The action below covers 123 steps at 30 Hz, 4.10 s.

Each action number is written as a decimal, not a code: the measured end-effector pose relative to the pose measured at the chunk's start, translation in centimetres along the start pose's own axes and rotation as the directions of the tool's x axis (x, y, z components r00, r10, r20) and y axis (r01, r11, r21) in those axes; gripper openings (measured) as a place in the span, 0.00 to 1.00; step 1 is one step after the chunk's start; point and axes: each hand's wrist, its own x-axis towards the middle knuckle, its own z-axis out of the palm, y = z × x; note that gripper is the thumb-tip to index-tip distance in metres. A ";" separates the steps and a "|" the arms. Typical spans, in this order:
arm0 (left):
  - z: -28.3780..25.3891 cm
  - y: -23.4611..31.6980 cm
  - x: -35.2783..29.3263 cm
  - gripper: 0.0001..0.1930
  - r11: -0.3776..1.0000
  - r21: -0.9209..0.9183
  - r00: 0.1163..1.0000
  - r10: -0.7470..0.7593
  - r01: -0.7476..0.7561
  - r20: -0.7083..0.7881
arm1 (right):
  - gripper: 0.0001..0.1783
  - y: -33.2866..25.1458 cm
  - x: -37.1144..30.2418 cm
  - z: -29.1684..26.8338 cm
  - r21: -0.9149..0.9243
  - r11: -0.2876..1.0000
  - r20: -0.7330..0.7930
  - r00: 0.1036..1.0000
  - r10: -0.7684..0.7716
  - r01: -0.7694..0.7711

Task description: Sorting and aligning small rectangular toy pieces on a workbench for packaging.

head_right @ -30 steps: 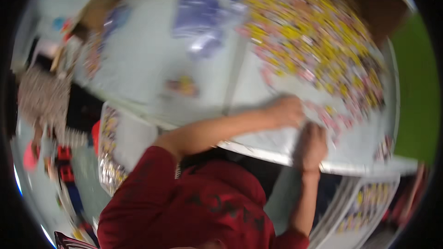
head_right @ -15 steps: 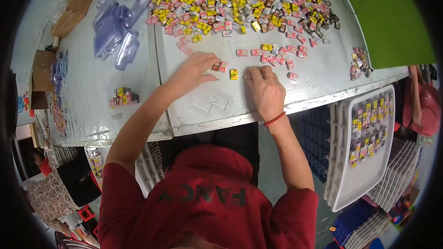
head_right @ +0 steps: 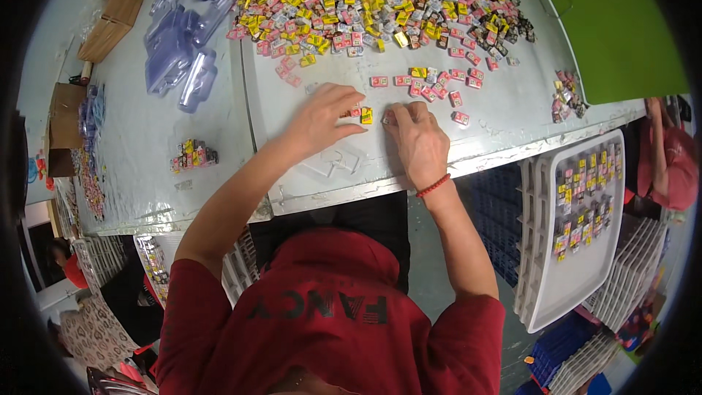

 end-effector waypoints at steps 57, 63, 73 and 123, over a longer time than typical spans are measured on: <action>-2.9 -1.8 -2.5 0.18 0.978 0.020 0.971 -0.209 0.208 0.114 | 0.18 -0.9 0.1 0.7 -0.011 0.994 0.039 0.993 -0.110 0.110; -4.1 -0.2 -0.7 0.21 0.843 -0.114 0.823 -0.470 0.525 0.319 | 0.18 -0.8 0.2 1.0 -0.001 0.994 0.049 0.993 -0.109 0.109; -2.2 -2.5 -1.1 0.26 0.993 -0.104 0.987 -0.033 0.049 0.156 | 0.20 -0.6 0.0 0.8 -0.005 0.988 0.051 0.986 -0.157 0.157; -3.3 -2.0 -9.0 0.12 0.977 -0.167 0.975 -0.158 0.131 -0.155 | 0.11 -6.7 -2.8 3.2 0.266 0.943 -0.120 0.978 -0.172 0.199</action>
